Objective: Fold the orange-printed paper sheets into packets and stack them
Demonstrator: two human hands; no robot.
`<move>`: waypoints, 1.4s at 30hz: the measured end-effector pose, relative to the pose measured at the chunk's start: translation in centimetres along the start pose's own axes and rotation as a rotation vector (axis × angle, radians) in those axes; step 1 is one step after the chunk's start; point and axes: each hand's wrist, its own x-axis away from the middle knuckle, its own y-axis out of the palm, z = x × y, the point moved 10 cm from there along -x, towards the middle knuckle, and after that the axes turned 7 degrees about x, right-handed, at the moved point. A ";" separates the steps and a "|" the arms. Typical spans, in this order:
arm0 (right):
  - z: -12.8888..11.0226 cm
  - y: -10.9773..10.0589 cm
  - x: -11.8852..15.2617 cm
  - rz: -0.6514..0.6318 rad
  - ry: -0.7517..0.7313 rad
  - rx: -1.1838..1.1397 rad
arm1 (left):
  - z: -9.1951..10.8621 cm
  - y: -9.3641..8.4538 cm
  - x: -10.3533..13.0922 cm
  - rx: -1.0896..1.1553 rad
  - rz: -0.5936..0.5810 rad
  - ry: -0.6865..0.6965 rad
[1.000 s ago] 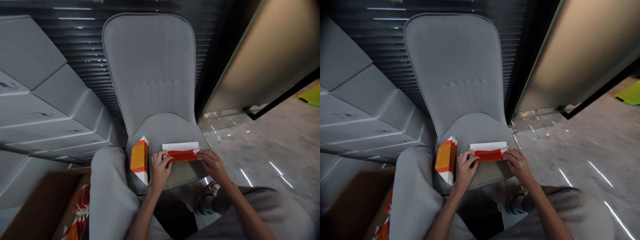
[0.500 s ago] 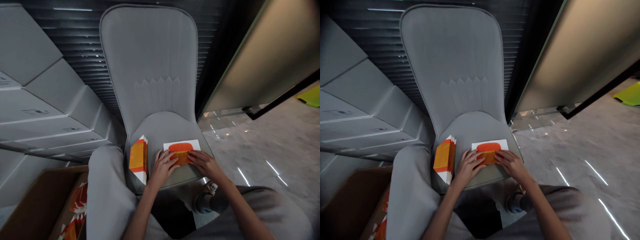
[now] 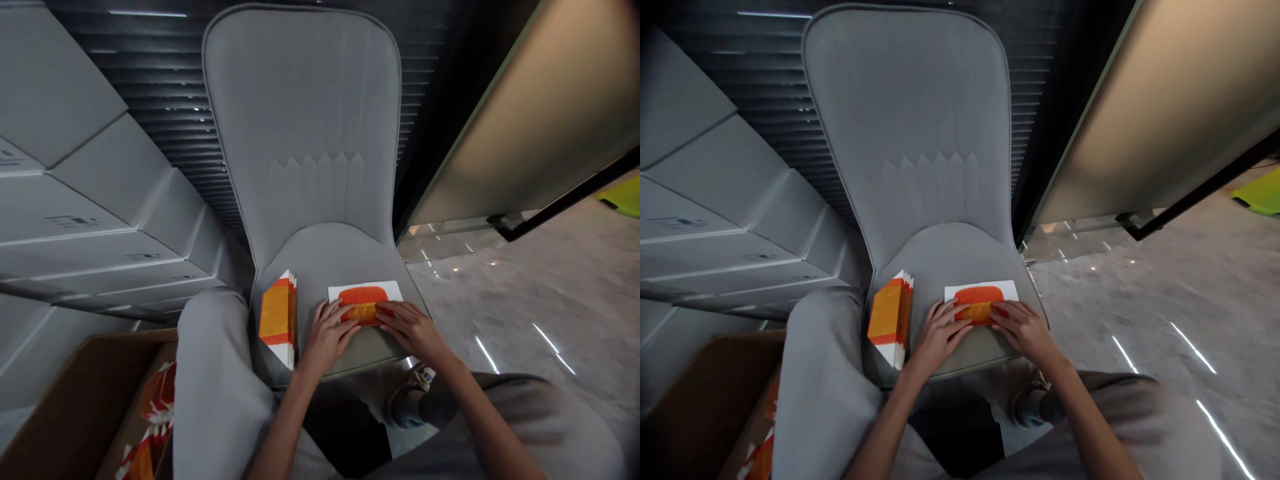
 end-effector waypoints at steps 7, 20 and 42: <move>0.0 -0.4 -0.6 0.030 0.050 -0.109 | -0.6 -0.9 -0.1 0.104 0.102 -0.046; 2.6 -0.1 -0.5 0.011 0.270 -0.107 | -0.9 -1.1 -0.3 0.151 0.145 -0.178; 4.2 1.2 -0.6 -0.056 0.435 0.136 | -1.2 -0.8 -0.4 -0.200 0.183 -0.263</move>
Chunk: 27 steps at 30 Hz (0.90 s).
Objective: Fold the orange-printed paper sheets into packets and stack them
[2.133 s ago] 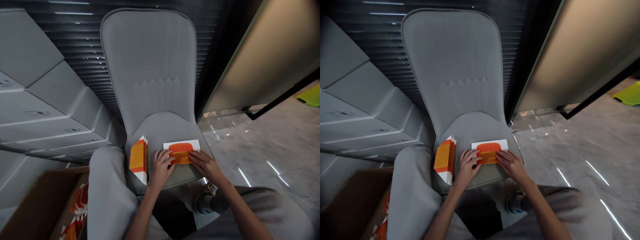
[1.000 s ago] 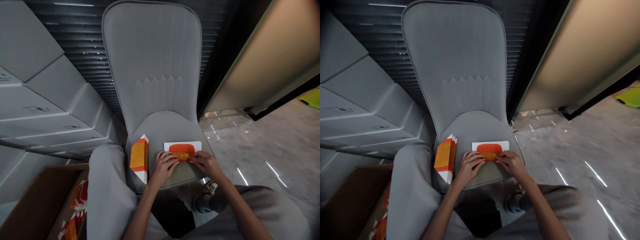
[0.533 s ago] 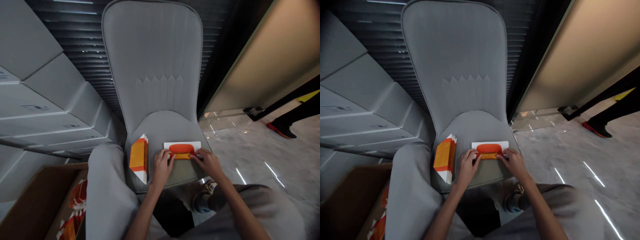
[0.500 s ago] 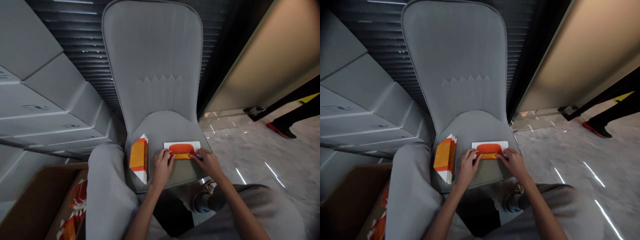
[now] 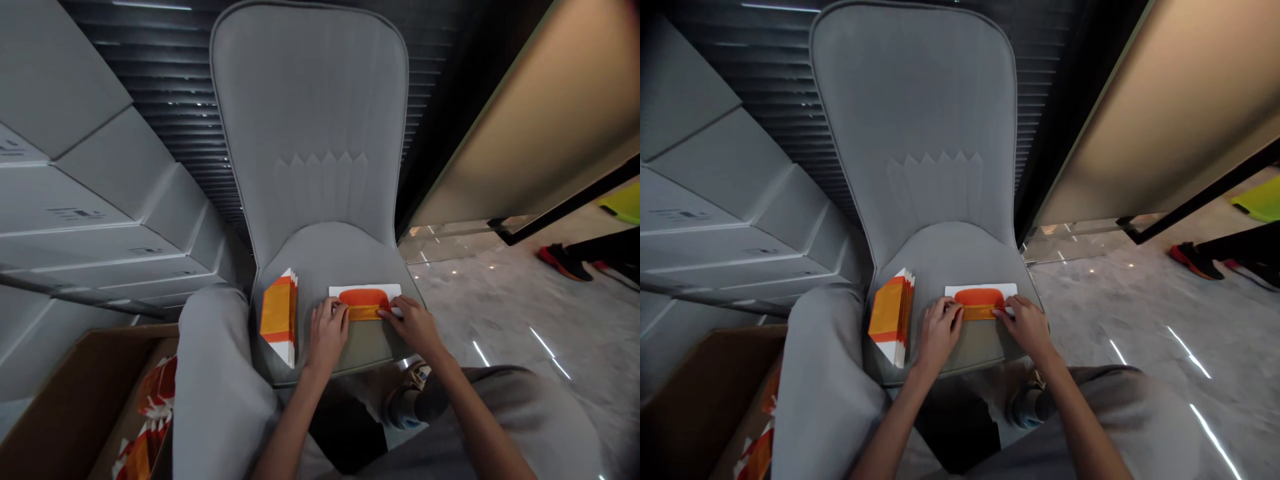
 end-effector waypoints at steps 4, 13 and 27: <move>0.4 0.4 -0.1 -0.019 0.025 -0.027 | 0.8 0.6 0.4 -0.067 -0.037 0.044; 1.0 1.1 -0.3 -0.028 0.044 -0.092 | 5.2 3.0 2.7 -0.057 -0.175 0.198; -2.1 -1.7 0.4 0.149 -0.069 0.142 | 4.7 3.4 2.8 -0.032 -0.283 0.177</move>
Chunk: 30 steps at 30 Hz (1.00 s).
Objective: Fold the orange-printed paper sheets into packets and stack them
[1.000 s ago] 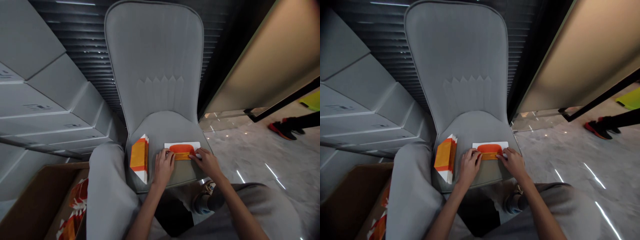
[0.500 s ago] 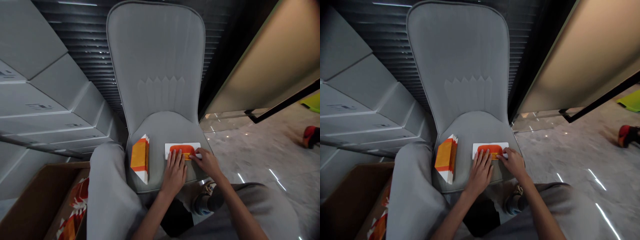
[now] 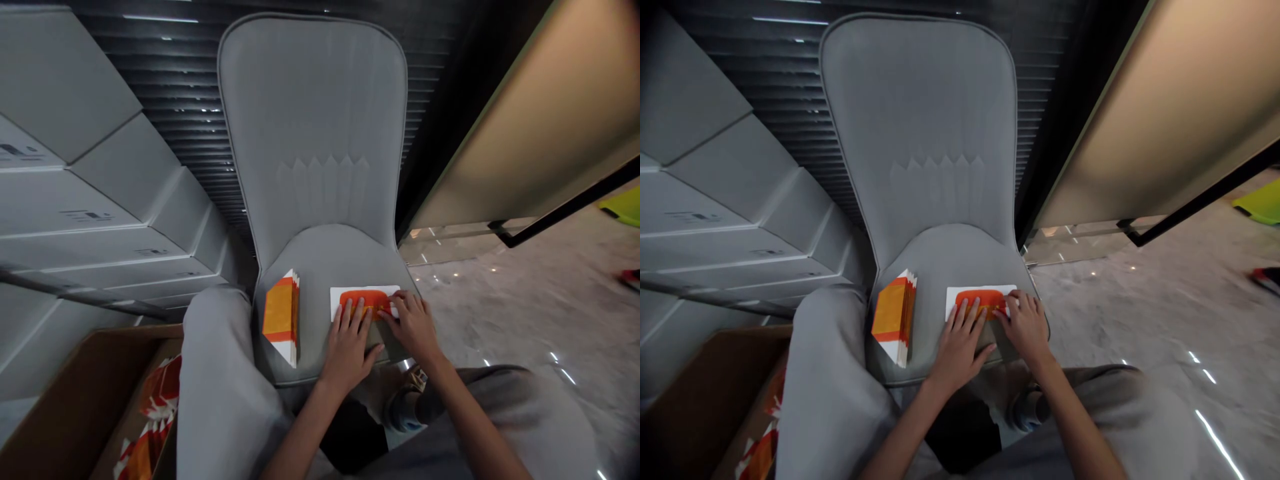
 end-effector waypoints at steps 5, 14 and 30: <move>-4.7 -0.5 1.3 0.058 -0.278 0.035 | 0.0 0.2 0.0 0.030 -0.013 0.031; -5.2 2.0 3.1 -0.024 -0.338 -0.095 | 0.1 0.0 0.2 0.049 -0.002 0.079; -4.1 0.4 2.0 0.040 -0.291 -0.132 | -2.2 -2.7 0.6 0.113 0.263 -0.062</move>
